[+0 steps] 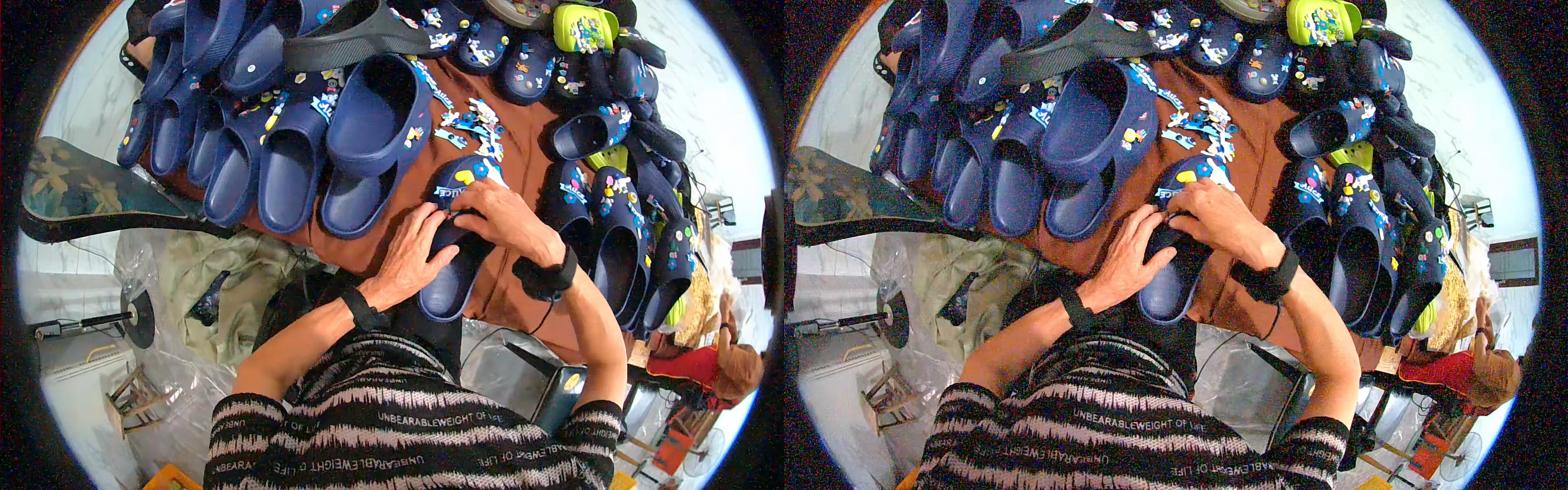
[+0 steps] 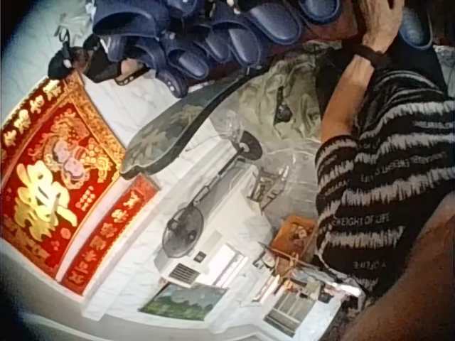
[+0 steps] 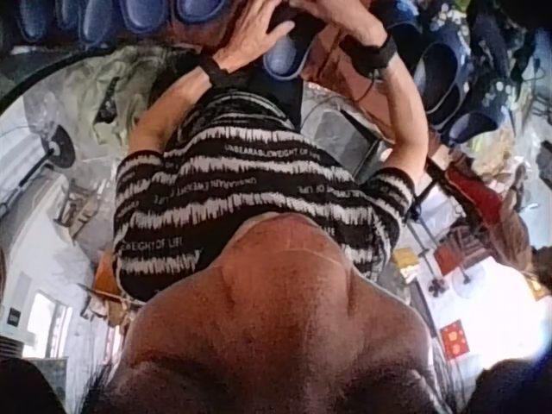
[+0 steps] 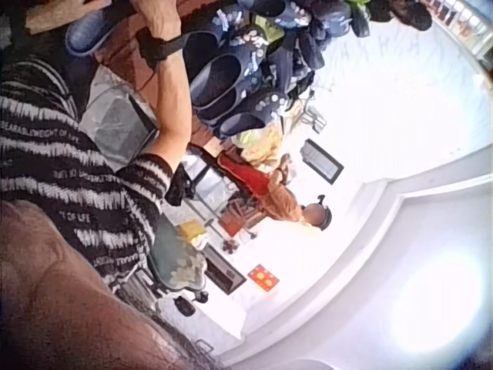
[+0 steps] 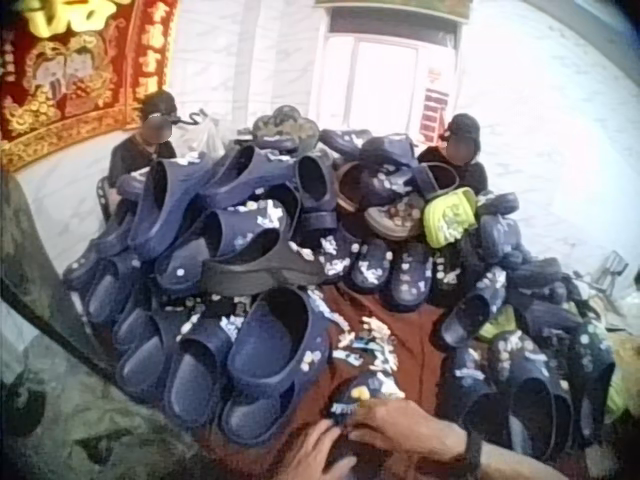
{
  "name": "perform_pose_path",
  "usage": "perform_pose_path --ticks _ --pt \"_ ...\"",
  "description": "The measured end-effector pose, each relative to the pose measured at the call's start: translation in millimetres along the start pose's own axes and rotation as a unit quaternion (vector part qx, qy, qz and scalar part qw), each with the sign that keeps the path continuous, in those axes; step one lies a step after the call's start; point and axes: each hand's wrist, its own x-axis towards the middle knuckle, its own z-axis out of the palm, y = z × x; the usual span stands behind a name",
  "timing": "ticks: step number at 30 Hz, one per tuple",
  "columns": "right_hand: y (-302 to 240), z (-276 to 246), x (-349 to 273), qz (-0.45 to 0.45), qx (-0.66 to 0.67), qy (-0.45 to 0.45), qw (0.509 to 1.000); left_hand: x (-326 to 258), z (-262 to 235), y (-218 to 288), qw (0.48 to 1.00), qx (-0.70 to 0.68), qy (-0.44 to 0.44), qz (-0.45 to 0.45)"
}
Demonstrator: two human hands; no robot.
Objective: Attaching decorative charms and pins into the holes of rubber clogs.
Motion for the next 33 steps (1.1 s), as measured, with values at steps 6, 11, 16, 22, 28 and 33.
perform_pose_path --ticks 6,11,16,22,28,33 --pt "12 4 20 0.000 -0.009 0.006 1.000 1 3 -3 0.999 -0.037 0.023 -0.010" --pt "17 -11 20 0.096 0.185 0.010 0.978 0 3 -4 0.999 -0.045 0.024 -0.008" --pt "23 1 6 0.008 0.136 0.040 0.990 0 0 0 0.999 -0.045 0.012 -0.009" --pt "14 4 8 -0.032 0.003 0.048 0.998 2 -1 1 1.000 -0.007 0.016 0.014" --pt "14 7 7 -0.031 -0.006 0.076 0.997 0 -3 5 1.000 0.020 -0.012 -0.007" --pt "5 4 11 -0.040 -0.006 0.063 0.997 -1 0 4 1.000 0.005 -0.005 -0.015"
